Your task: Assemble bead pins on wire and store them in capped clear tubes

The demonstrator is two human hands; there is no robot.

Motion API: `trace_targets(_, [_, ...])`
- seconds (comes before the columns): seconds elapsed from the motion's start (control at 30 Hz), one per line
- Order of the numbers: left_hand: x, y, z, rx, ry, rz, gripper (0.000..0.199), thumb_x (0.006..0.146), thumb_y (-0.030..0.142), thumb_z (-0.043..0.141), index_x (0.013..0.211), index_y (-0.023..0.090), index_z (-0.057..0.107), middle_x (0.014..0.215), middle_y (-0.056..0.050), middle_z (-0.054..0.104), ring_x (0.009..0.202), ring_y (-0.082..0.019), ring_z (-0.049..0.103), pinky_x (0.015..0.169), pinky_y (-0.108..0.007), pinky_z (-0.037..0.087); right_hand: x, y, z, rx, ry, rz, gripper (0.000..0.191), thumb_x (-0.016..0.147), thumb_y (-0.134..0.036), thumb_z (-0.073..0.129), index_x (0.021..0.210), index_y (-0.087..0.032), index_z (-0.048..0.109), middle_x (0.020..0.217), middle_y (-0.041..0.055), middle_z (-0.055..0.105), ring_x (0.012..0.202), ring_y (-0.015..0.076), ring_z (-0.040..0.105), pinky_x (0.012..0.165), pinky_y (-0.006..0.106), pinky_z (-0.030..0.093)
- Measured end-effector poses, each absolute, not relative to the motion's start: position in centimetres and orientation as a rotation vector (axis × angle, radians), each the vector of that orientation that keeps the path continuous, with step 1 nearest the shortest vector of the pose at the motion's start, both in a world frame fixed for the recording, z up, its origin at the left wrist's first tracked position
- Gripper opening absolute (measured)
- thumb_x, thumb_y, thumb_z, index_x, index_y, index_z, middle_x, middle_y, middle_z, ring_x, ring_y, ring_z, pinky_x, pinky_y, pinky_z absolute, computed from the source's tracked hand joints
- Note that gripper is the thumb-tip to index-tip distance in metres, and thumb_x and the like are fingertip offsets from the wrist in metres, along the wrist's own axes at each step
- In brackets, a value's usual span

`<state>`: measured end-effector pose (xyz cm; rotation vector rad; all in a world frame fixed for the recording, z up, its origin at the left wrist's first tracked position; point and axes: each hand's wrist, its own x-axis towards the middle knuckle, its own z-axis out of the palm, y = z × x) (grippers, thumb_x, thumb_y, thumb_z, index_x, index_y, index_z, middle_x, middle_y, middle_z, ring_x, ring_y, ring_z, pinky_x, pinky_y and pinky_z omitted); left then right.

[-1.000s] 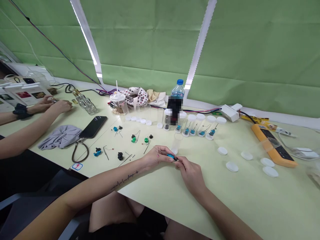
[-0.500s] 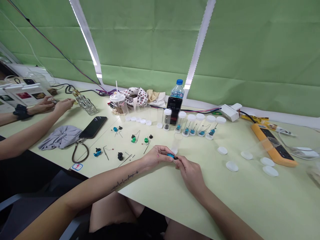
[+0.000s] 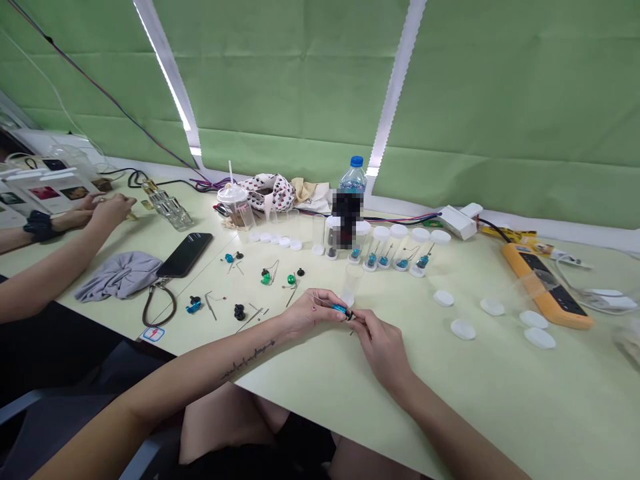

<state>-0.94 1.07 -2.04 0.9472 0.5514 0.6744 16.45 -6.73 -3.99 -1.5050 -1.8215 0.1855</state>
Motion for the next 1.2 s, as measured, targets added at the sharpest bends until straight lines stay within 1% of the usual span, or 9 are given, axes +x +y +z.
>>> trace_targets(0.13, [-0.82, 1.18, -2.46, 0.963, 0.57, 0.668, 0.041, 0.045, 0.024, 0.084, 0.079, 0.009, 0.068, 0.083, -0.011, 0.069, 0.074, -0.016, 0.064, 0.083, -0.035, 0.047, 16.33, -6.82, -3.83, -1.512, -1.82, 0.207, 0.026, 0.091, -0.04, 0.041, 0.094, -0.021, 0.058, 0.073, 0.0008, 0.07, 0.055, 0.013, 0.063, 0.053, 0.024, 0.048])
trace_targets(0.3, [-0.89, 1.13, -2.48, 0.956, 0.572, 0.669, 0.042, 0.044, 0.024, 0.085, 0.079, 0.009, 0.068, 0.083, -0.011, 0.069, 0.073, -0.017, 0.064, 0.082, -0.035, 0.048, 16.25, -6.85, -3.59, -1.526, -1.828, 0.244, 0.025, 0.091, -0.039, 0.04, 0.093, -0.021, 0.057, 0.071, 0.0001, 0.069, 0.057, 0.0132, 0.063, 0.053, 0.024, 0.048])
trace_targets(0.57, [-1.01, 1.17, -2.5, 0.963, 0.547, 0.648, 0.042, 0.047, 0.022, 0.084, 0.083, 0.008, 0.068, 0.085, -0.012, 0.069, 0.075, -0.018, 0.065, 0.086, -0.04, 0.047, 16.1, -6.84, -3.16, -1.53, -1.827, 0.279, 0.025, 0.091, -0.039, 0.038, 0.092, -0.021, 0.056, 0.067, -0.0004, 0.067, 0.054, 0.0128, 0.062, 0.051, 0.023, 0.047])
trace_targets(0.8, [-0.97, 1.14, -2.34, 0.96, 0.558, 0.659, 0.044, 0.043, 0.023, 0.085, 0.08, 0.008, 0.068, 0.081, -0.012, 0.069, 0.073, -0.018, 0.065, 0.085, -0.04, 0.046, 16.21, -6.79, -3.24, -1.539, -1.853, 0.32, 0.025, 0.092, -0.038, 0.036, 0.095, -0.021, 0.055, 0.065, -0.0014, 0.065, 0.055, 0.0124, 0.062, 0.053, 0.023, 0.047])
trace_targets(1.0, [-0.98, 1.13, -2.22, 0.98, 0.567, 0.656, 0.041, 0.043, 0.023, 0.085, 0.079, 0.009, 0.069, 0.081, -0.011, 0.069, 0.074, -0.018, 0.064, 0.083, -0.037, 0.047, 16.12, -6.76, -3.12, -1.558, -1.923, 0.347, 0.028, 0.094, -0.039, 0.031, 0.096, -0.021, 0.052, 0.061, -0.002, 0.061, 0.053, 0.0127, 0.059, 0.055, 0.024, 0.045])
trace_targets(1.2, [-0.91, 1.16, -2.49, 0.977, 0.569, 0.663, 0.041, 0.044, 0.022, 0.085, 0.079, 0.009, 0.069, 0.082, -0.01, 0.069, 0.074, -0.017, 0.065, 0.083, -0.036, 0.047, 16.13, -6.79, -3.0, -1.563, -1.955, 0.402, 0.029, 0.095, -0.039, 0.029, 0.096, -0.021, 0.052, 0.061, -0.0027, 0.058, 0.052, 0.012, 0.056, 0.055, 0.024, 0.044])
